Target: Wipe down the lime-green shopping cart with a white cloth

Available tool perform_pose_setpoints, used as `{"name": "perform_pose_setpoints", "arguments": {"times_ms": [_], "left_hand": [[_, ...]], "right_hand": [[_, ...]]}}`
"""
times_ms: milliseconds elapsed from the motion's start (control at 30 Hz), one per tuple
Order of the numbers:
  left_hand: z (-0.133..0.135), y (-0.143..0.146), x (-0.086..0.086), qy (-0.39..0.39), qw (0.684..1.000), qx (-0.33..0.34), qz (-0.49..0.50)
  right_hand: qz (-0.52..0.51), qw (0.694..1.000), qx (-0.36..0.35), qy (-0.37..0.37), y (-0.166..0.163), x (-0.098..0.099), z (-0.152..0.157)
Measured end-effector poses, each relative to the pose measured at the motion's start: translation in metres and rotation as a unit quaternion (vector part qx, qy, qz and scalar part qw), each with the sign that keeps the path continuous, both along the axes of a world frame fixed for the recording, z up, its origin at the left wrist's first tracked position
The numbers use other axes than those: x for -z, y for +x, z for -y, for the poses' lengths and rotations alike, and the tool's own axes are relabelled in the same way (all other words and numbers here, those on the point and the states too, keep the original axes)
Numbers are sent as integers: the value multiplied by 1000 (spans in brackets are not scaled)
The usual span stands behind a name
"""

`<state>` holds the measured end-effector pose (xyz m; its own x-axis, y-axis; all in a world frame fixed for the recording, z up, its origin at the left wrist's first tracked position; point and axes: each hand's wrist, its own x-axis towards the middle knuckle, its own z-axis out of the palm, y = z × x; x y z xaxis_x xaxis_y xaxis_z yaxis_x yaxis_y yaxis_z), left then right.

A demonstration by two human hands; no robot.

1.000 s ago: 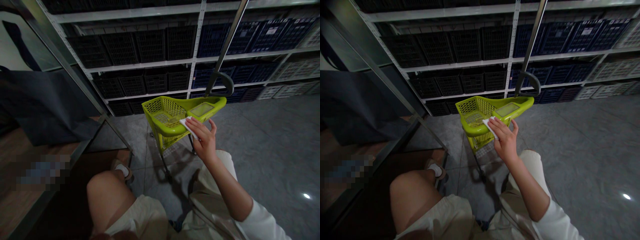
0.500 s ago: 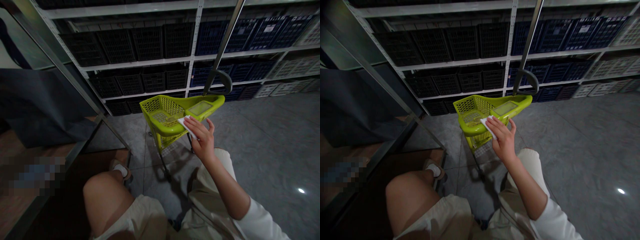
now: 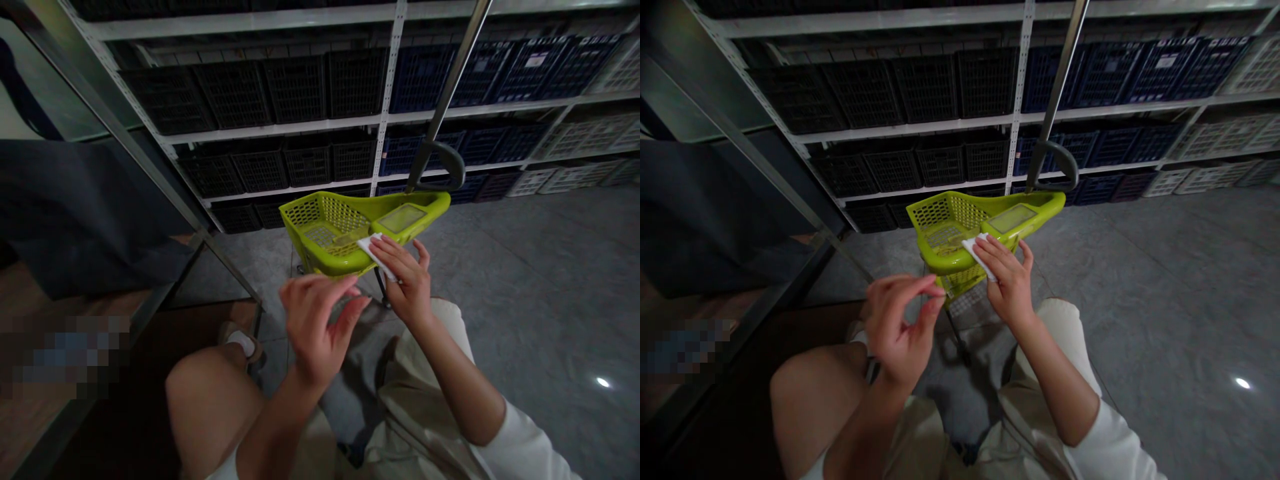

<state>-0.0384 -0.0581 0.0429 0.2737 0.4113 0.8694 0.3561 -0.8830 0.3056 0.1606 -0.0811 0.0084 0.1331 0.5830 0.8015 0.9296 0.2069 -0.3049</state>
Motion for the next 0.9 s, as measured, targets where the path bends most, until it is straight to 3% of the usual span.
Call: {"name": "perform_pose_setpoints", "arguments": {"times_ms": [133, 300, 467, 667, 767, 900], "left_hand": [[-18, 34, 21, 17, 987, -40, -155], [-17, 39, 34, 1, 962, -70, -263], [-17, 34, 34, 3, 959, -91, -268], [-20, 33, 44, -3, 967, -105, -230], [-21, 34, 51, 6, 969, -112, -221], [-22, 36, 56, 8, 971, -122, -203]], "right_hand": [[41, 999, -21, -23, 15, 1, 2], [31, 998, 53, 14, 6, 5, 3], [88, 995, -34, -44, -9, 4, 9], [53, 997, 60, 10, 25, 8, 3], [38, 997, 62, 24, 7, 10, 3], [76, 997, -16, -12, -30, 11, 7]]}}
